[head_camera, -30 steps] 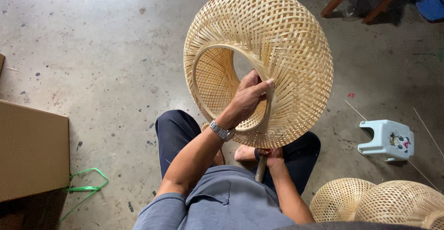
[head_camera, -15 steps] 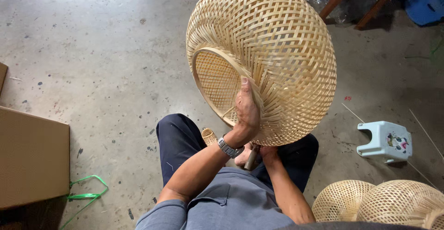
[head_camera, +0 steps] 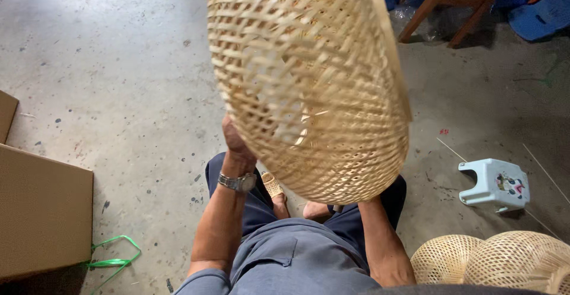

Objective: The person sits on the floor and uses a red utility knife to trim and smooth the woven bamboo rim of a large basket. They rotate the basket periodically to access different sections of the rim, carefully cutting away excess material.

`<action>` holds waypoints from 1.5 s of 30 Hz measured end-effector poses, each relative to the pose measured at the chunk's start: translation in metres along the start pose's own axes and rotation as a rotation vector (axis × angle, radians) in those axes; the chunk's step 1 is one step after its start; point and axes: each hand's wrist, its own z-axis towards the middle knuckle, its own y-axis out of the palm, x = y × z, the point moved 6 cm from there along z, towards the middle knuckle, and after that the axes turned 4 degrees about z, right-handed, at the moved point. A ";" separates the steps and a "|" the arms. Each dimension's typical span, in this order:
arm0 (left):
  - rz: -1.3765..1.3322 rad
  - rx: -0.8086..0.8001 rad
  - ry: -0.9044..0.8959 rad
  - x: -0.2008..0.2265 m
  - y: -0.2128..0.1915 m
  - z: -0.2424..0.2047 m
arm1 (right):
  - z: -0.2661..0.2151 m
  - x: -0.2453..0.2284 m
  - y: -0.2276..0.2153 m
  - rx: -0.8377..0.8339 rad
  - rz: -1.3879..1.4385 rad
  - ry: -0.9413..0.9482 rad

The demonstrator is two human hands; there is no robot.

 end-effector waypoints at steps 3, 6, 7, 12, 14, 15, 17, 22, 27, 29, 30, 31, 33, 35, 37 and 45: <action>0.030 0.002 -0.025 0.014 -0.034 -0.042 | -0.007 -0.001 0.011 -0.019 -0.018 0.014; 0.069 0.041 -0.025 0.033 -0.055 -0.065 | -0.013 -0.010 0.019 -0.028 -0.046 -0.011; 0.075 0.048 -0.021 0.038 -0.060 -0.069 | -0.017 -0.016 0.020 -0.029 -0.057 -0.026; 0.061 0.123 0.047 0.051 -0.084 -0.084 | -0.040 -0.060 0.035 -0.054 -0.210 -0.052; 0.051 0.158 0.066 0.045 -0.097 -0.087 | -0.050 -0.079 0.047 -0.056 -0.301 -0.056; 0.035 0.174 0.075 0.038 -0.103 -0.087 | -0.055 -0.091 0.052 -0.054 -0.352 -0.059; 0.010 0.204 0.076 0.024 -0.117 -0.086 | -0.062 -0.116 0.066 -0.048 -0.460 -0.067; -0.053 0.266 0.063 -0.018 -0.147 -0.081 | -0.086 -0.196 0.130 -0.081 -0.747 -0.477; -0.083 0.310 0.053 -0.046 -0.180 -0.073 | -0.122 -0.221 0.210 -0.131 -1.627 -0.876; -0.093 0.351 0.036 -0.056 -0.191 -0.085 | -0.120 -0.216 0.230 -0.093 -1.851 -0.902; -0.091 0.369 0.031 -0.061 -0.194 -0.089 | -0.115 -0.214 0.239 -0.079 -1.963 -0.915; -0.093 0.383 0.023 -0.066 -0.196 -0.093 | -0.111 -0.211 0.246 -0.126 -2.020 -0.949; -0.095 0.408 -0.003 -0.077 -0.199 -0.105 | -0.102 -0.203 0.255 -0.226 -2.133 -1.000; -0.093 0.420 -0.037 -0.089 -0.202 -0.108 | -0.083 -0.202 0.259 -0.220 -2.117 -0.869; -0.083 0.424 -0.061 -0.098 -0.204 -0.110 | -0.068 -0.199 0.260 -0.238 -2.094 -0.802; -0.074 0.433 -0.225 -0.146 -0.205 -0.125 | -0.026 -0.205 0.275 -0.381 -2.291 -0.770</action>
